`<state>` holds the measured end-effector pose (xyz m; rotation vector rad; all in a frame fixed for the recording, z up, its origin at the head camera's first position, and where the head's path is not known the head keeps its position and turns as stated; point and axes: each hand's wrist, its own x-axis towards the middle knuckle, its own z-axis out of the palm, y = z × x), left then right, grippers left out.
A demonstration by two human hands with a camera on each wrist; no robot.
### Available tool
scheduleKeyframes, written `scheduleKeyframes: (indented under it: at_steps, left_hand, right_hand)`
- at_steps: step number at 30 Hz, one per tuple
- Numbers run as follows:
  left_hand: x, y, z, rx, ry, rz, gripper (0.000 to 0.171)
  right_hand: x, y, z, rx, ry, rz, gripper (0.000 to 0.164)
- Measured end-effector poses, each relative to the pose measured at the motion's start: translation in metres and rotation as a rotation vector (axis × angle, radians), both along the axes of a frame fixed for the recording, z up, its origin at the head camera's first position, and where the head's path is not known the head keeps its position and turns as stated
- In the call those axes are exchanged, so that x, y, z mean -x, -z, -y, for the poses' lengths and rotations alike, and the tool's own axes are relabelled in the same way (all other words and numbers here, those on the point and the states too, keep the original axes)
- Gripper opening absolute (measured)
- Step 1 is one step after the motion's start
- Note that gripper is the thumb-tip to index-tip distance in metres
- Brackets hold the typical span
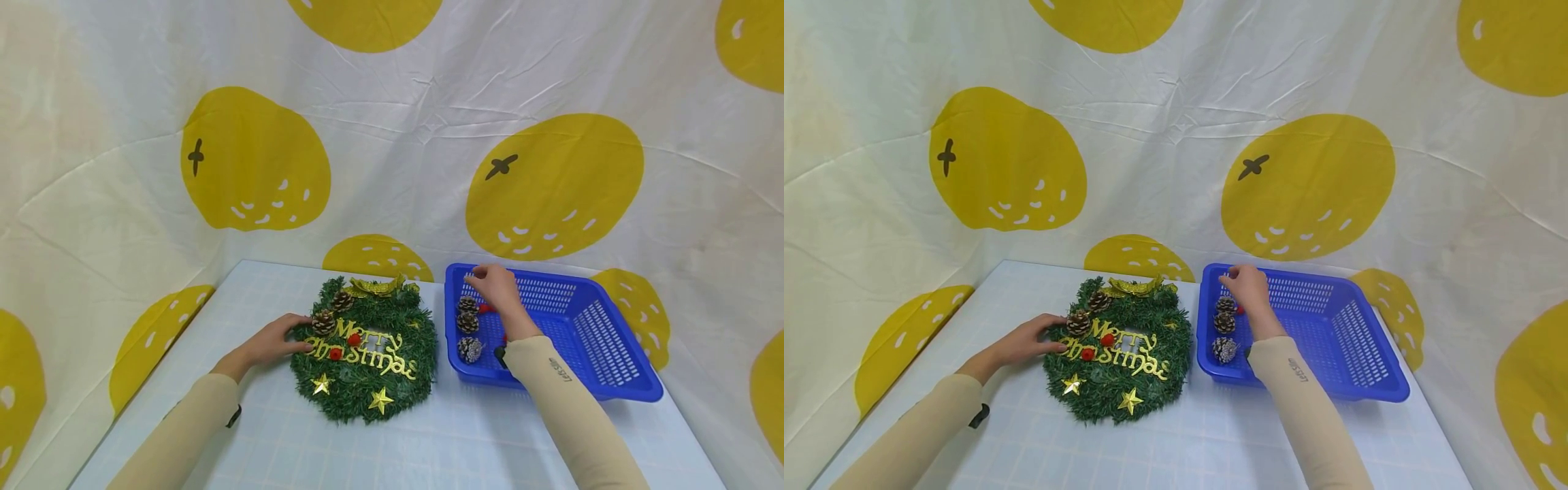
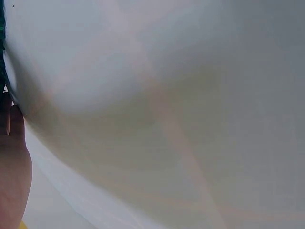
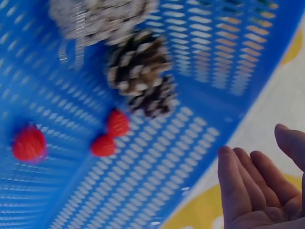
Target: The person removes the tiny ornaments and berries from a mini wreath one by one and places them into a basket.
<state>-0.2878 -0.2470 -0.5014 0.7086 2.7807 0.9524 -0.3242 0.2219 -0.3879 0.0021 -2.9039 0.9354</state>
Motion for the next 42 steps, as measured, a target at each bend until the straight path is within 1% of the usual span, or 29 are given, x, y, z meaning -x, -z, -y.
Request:
scheduleKeyframes:
  at_steps: [5,11,19,24,30,33,37,42]
  left_hand:
    - [0.001,0.001,0.000,-0.001,0.000,0.000,0.069]
    - [0.001,0.002,0.000,-0.008,0.003,-0.002,0.070]
    - [0.000,0.003,-0.002,-0.008,0.007,-0.002,0.068]
    - [0.000,0.002,-0.001,-0.011,0.008,-0.006,0.068]
    - [0.000,0.001,0.000,-0.010,0.009,-0.011,0.069]
    - [0.001,0.002,0.000,-0.005,0.008,-0.013,0.070]
    - [0.001,0.002,0.001,-0.004,0.006,-0.013,0.070]
    - [0.001,0.002,0.001,-0.006,0.007,-0.014,0.069]
  right_hand:
    - [-0.008,-0.013,0.019,0.036,-0.093,-0.041,0.044]
    - [-0.020,-0.025,0.043,0.070,-0.166,-0.044,0.045]
    - [-0.035,-0.032,0.072,0.108,-0.261,-0.033,0.047]
    - [-0.045,-0.033,0.090,0.122,-0.306,-0.020,0.047]
    - [-0.053,-0.024,0.111,0.094,-0.344,-0.008,0.050]
    - [-0.056,-0.016,0.119,0.120,-0.357,-0.011,0.048]
    - [-0.060,-0.002,0.129,0.177,-0.375,-0.040,0.042]
    - [-0.066,0.013,0.140,0.218,-0.397,-0.029,0.038]
